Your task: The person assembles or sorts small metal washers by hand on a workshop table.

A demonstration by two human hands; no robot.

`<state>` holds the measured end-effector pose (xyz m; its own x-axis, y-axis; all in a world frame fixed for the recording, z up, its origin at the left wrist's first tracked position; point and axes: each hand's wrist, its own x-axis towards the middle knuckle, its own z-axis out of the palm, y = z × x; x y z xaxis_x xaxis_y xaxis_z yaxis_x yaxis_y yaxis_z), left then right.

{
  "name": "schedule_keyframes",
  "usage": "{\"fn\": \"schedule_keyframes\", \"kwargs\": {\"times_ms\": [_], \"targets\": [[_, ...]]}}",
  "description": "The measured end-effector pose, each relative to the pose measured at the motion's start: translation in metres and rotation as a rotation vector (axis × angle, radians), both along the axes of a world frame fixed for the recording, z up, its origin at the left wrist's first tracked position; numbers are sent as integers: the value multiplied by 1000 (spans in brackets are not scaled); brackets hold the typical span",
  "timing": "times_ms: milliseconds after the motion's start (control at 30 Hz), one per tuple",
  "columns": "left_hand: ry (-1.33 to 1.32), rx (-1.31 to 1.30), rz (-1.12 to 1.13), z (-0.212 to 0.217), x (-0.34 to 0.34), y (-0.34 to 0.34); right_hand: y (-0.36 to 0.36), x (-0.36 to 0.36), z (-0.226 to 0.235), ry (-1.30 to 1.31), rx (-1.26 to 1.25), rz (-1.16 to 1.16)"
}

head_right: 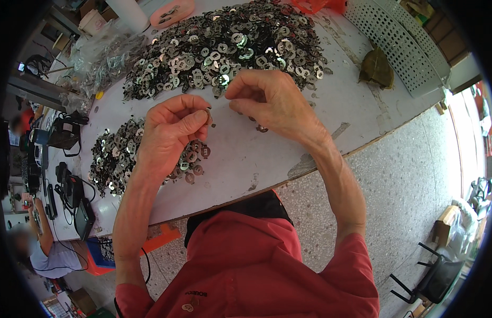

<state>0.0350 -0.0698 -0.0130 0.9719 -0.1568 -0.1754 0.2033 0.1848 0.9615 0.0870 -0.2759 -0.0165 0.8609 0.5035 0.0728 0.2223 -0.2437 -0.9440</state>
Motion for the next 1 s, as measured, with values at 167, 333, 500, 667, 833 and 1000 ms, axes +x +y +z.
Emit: {"fn": "schedule_keyframes", "kwargs": {"times_ms": [167,333,500,667,833,1000], "targets": [[33,-145,-16,0,1,1,4,-1,-7,-400,-207,-7],[76,-196,-66,-2,4,5,3,0,-14,-612,-377,-30],[107,-219,-60,-3,5,6,3,1,-15,-601,-318,-39],[119,-169,-61,-3,5,5,4,1,-12,-486,-174,-78],[83,-86,-67,6,3,6,3,-3,-1,-104,-121,-45],[-65,337,-220,24,-2,13,-1,-2,2,32,-5,22]]}}
